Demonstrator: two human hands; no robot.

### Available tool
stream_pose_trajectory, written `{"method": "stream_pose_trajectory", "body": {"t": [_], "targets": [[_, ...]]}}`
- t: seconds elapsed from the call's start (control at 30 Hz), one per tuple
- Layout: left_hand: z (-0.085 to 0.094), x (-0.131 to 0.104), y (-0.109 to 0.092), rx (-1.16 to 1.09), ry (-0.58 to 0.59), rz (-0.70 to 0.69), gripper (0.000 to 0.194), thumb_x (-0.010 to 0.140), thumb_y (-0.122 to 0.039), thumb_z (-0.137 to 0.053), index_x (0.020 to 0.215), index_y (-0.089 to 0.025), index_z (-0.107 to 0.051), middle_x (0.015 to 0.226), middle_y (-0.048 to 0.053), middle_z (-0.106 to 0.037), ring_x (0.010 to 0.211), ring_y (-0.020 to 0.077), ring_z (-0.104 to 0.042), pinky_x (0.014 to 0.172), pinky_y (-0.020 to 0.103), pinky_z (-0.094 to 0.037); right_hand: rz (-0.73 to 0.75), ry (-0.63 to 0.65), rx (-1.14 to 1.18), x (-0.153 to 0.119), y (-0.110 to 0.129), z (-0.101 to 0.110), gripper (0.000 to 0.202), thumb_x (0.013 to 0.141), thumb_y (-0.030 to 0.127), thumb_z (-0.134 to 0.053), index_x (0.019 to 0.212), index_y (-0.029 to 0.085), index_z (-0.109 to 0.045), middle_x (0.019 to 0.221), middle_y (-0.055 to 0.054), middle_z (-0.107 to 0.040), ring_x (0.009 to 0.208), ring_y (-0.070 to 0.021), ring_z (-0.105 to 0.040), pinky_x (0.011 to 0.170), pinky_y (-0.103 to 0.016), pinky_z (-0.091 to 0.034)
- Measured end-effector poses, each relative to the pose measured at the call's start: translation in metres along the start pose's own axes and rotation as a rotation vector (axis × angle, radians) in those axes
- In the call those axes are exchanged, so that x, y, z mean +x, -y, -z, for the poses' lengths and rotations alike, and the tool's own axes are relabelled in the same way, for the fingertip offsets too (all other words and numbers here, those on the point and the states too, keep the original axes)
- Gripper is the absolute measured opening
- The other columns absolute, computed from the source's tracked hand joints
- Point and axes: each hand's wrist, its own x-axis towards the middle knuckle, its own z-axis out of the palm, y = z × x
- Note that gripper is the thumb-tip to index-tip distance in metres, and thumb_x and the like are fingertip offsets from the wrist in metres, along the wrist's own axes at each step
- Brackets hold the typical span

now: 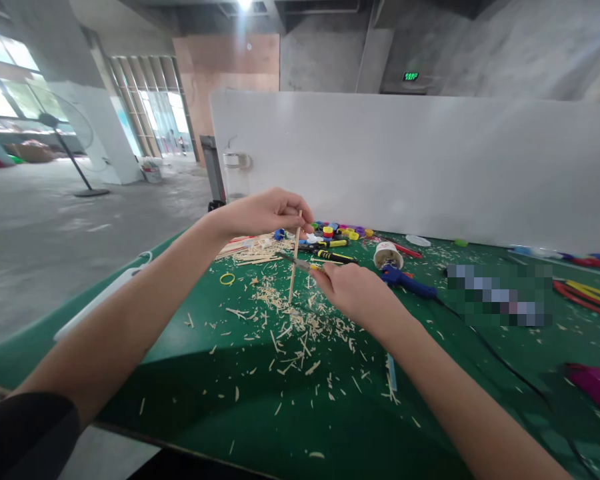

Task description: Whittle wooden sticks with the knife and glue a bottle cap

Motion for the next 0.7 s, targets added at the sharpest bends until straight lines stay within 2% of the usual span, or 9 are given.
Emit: {"method": "stream_pose_trajectory", "body": {"t": [0.13, 0.23, 0.33, 0.43, 0.7], "targets": [[0.001, -0.002, 0.000, -0.038, 0.064, -0.064, 0.026, 0.083, -0.020, -0.048, 0.105, -0.009, -0.057, 0.104, 0.013, -0.068, 0.094, 0.0163, -0.064, 0.080, 0.026, -0.048, 0.021, 0.119, 0.124, -0.002, -0.007, 0.007, 0.053, 0.095, 0.053, -0.019, 0.077, 0.019, -0.055, 0.061, -0.006, -0.060, 0.049, -0.0148, -0.048, 0.049, -0.032, -0.029], [0.002, -0.003, 0.002, -0.035, 0.066, -0.049, 0.026, 0.085, -0.020, -0.048, 0.108, -0.011, -0.056, 0.106, 0.012, -0.068, 0.096, 0.0157, -0.064, 0.080, 0.025, -0.048, 0.021, 0.204, 0.207, -0.008, -0.013, 0.005, 0.051, 0.095, 0.054, -0.021, 0.077, 0.020, -0.055, 0.059, -0.004, -0.058, 0.048, -0.0143, -0.048, 0.049, -0.031, -0.029], [0.003, -0.001, 0.007, -0.020, 0.037, -0.036, 0.025, 0.084, -0.021, -0.050, 0.105, -0.010, -0.056, 0.099, 0.011, -0.070, 0.091, 0.0152, -0.065, 0.078, 0.025, -0.048, 0.013, 0.096, 0.185, -0.012, -0.018, -0.002, 0.046, 0.095, 0.051, -0.023, 0.081, 0.020, -0.054, 0.064, -0.005, -0.059, 0.054, -0.0160, -0.051, 0.051, -0.031, -0.030], [0.003, 0.002, 0.013, 0.015, 0.010, -0.040, 0.021, 0.082, -0.026, -0.054, 0.096, -0.011, -0.058, 0.093, 0.011, -0.071, 0.084, 0.0144, -0.065, 0.074, 0.026, -0.048, 0.016, -0.036, 0.106, -0.012, -0.019, -0.006, 0.041, 0.096, 0.046, -0.023, 0.077, 0.020, -0.049, 0.060, -0.003, -0.055, 0.052, -0.0150, -0.047, 0.051, -0.030, -0.027], [0.003, 0.004, 0.017, 0.031, -0.049, -0.059, 0.016, 0.074, -0.027, -0.064, 0.074, -0.014, -0.054, 0.072, 0.006, -0.068, 0.070, 0.0138, -0.064, 0.065, 0.027, -0.046, 0.018, -0.060, 0.030, -0.011, -0.019, -0.014, 0.039, 0.096, 0.044, -0.023, 0.080, 0.019, -0.047, 0.063, -0.004, -0.057, 0.049, -0.0137, -0.044, 0.048, -0.029, -0.023]]}}
